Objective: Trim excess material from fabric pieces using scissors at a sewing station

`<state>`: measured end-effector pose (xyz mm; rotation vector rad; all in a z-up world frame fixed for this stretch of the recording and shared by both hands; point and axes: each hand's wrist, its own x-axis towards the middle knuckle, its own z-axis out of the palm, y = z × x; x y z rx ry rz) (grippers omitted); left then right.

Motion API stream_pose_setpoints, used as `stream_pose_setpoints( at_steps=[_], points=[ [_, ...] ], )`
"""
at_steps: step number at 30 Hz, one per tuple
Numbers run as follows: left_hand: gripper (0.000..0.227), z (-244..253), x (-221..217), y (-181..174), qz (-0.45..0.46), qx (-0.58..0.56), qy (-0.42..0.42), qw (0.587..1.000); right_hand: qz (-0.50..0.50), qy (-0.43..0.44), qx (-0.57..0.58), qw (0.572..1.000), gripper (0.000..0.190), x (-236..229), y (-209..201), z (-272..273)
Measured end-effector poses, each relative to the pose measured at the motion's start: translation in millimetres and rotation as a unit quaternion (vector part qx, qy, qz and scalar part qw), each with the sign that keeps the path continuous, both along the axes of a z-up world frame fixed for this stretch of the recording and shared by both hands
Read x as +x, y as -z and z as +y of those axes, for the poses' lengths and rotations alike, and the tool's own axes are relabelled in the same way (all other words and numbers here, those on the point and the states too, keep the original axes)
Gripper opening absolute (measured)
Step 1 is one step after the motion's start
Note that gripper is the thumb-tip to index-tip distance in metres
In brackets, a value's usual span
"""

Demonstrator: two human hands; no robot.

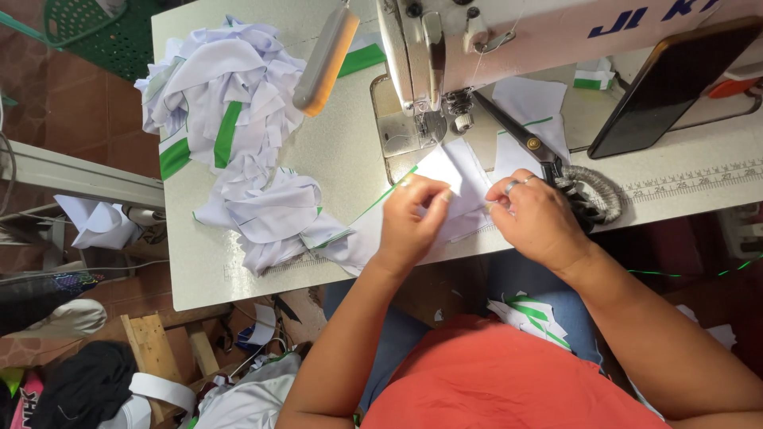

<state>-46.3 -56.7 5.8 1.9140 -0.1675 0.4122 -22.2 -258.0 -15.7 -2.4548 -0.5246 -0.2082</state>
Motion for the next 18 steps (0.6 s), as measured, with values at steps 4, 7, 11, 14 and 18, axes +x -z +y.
stream_pose_setpoints(
  at_steps=[4,7,11,14,18],
  points=[
    [0.003,-18.2,7.3,32.6,-0.15,0.27,0.023,0.951,-0.009,0.023,-0.048,0.999,0.012,-3.7,11.3,-5.8],
    [0.007,-28.6,15.3,47.1,-0.239,0.387,-0.001,0.891,-0.037,0.04,-0.061,0.997,0.016,-7.3,19.8,-8.4],
    [0.009,-38.1,10.8,35.3,-0.242,0.413,-0.004,0.878,-0.066,0.047,-0.07,0.994,0.02,-10.2,22.7,-8.7],
    [0.005,-38.4,13.8,42.3,-0.235,0.456,0.002,0.859,-0.072,0.04,-0.072,0.994,0.02,-10.8,24.1,-8.4],
    [0.007,-35.3,15.9,34.8,-0.191,0.41,0.012,0.892,-0.081,0.037,-0.076,0.993,0.023,-10.3,28.4,-9.6]
  ],
)
